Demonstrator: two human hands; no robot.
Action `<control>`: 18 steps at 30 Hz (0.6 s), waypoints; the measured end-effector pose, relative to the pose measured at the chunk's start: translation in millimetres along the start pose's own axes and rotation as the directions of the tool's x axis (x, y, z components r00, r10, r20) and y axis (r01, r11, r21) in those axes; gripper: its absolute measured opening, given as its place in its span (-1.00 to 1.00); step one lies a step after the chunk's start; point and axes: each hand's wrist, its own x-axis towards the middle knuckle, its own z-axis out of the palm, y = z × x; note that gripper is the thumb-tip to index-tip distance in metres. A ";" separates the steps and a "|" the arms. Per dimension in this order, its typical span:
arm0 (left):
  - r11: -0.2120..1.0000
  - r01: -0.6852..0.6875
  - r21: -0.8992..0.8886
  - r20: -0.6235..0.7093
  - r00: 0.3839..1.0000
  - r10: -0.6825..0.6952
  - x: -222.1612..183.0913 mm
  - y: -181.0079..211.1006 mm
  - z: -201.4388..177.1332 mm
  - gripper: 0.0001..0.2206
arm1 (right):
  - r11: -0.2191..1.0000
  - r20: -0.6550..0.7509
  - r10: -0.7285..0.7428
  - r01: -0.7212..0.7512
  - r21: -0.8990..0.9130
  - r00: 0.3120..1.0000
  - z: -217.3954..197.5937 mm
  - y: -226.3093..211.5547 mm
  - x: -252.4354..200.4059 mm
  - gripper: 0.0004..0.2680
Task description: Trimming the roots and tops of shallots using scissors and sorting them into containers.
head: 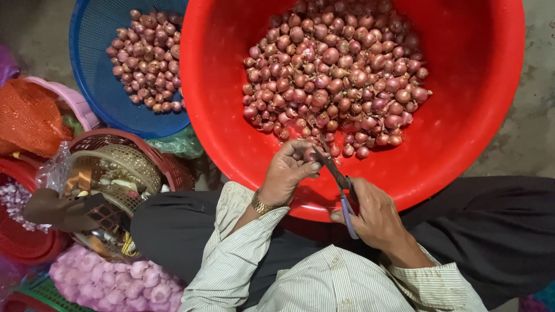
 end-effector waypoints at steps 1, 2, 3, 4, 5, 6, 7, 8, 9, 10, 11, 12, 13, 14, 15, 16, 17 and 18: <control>1.000 0.010 -0.007 -0.003 1.000 -0.010 0.0 1.3 1.7 -0.60 | 0.993 0.055 0.062 -0.067 0.099 0.997 2.9 6.4 -2.2 -0.53; 1.000 0.020 -0.013 -0.008 1.000 -0.021 -0.6 2.8 3.1 -0.60 | 0.971 0.116 0.117 -0.138 0.193 0.986 6.1 12.5 -4.5 -0.62; 1.000 0.020 -0.013 -0.010 1.000 -0.020 -0.8 1.8 1.5 -0.60 | 0.971 0.117 0.116 -0.138 0.193 0.986 5.3 11.8 -3.5 -0.62; 1.000 0.027 -0.017 -0.009 1.000 -0.027 -0.4 0.9 0.1 -0.60 | 0.958 0.135 0.097 -0.129 0.256 0.986 4.4 11.2 -2.3 -0.66; 0.999 0.033 -0.021 -0.008 0.999 -0.033 0.0 -0.1 -1.1 -0.60 | 0.940 0.151 0.077 -0.122 0.318 0.986 3.3 10.7 -1.1 -0.69; 0.999 0.033 -0.021 -0.007 0.999 -0.033 0.7 -1.7 -2.5 -0.60 | 0.940 0.150 0.077 -0.122 0.318 0.986 3.1 9.9 -0.6 -0.69; 0.999 0.043 -0.018 -0.015 0.999 -0.043 1.3 -3.2 -3.9 -0.61 | 0.922 0.149 0.072 -0.123 0.367 0.986 3.0 9.2 -0.1 -0.75; 0.999 0.051 -0.016 -0.025 0.998 -0.052 1.3 -4.5 -5.5 -0.62 | 0.902 0.150 0.065 -0.122 0.414 0.987 3.0 8.2 0.4 -0.80; 0.999 0.051 -0.017 -0.026 0.998 -0.051 0.8 -3.2 -3.8 -0.62 | 0.902 0.151 0.064 -0.122 0.414 0.986 1.2 4.4 1.1 -0.80; 0.998 0.062 -0.016 -0.030 0.998 -0.062 0.3 -1.8 -2.1 -0.63 | 0.892 0.143 0.070 -0.126 0.434 0.987 -0.5 0.6 1.9 -0.79; 0.997 0.072 -0.015 -0.034 0.997 -0.073 -0.1 -0.5 -0.3 -0.64 | 0.882 0.135 0.076 -0.130 0.453 0.988 -2.2 -3.1 2.6 -0.78; 0.997 0.072 -0.015 -0.034 0.997 -0.072 0.7 -0.1 -1.1 -0.64 | 0.882 0.135 0.075 -0.129 0.453 0.988 -2.7 -4.5 3.2 -0.78; 0.995 0.089 -0.050 -0.025 0.996 -0.091 1.4 0.4 -1.9 -0.65 | 0.874 0.131 0.121 -0.168 0.455 0.984 -3.1 -6.1 3.7 -0.78; 0.991 0.107 -0.084 -0.016 0.994 -0.109 2.1 1.0 -2.8 -0.67 | 0.865 0.128 0.166 -0.206 0.458 0.978 -3.5 -7.8 4.2 -0.77; 0.991 0.106 -0.084 -0.016 0.994 -0.107 4.1 3.2 -3.5 -0.67 | 0.865 0.127 0.164 -0.205 0.458 0.978 -3.6 -5.0 4.2 -0.77; 0.989 0.104 -0.104 -0.042 0.993 -0.109 5.6 6.8 -5.2 -0.71 | 0.850 0.107 0.189 -0.217 0.480 0.976 -3.1 -2.7 5.8 -0.77; 0.987 0.102 -0.124 -0.068 0.991 -0.111 6.8 10.5 -7.2 -0.75 | 0.835 0.087 0.213 -0.228 0.501 0.973 -2.4 -0.6 7.2 -0.76; 0.988 0.093 -0.122 -0.078 0.992 -0.103 7.8 30.6 -1.9 -0.75 | 0.835 0.094 0.203 -0.222 0.503 0.975 -0.3 4.3 6.6 -0.76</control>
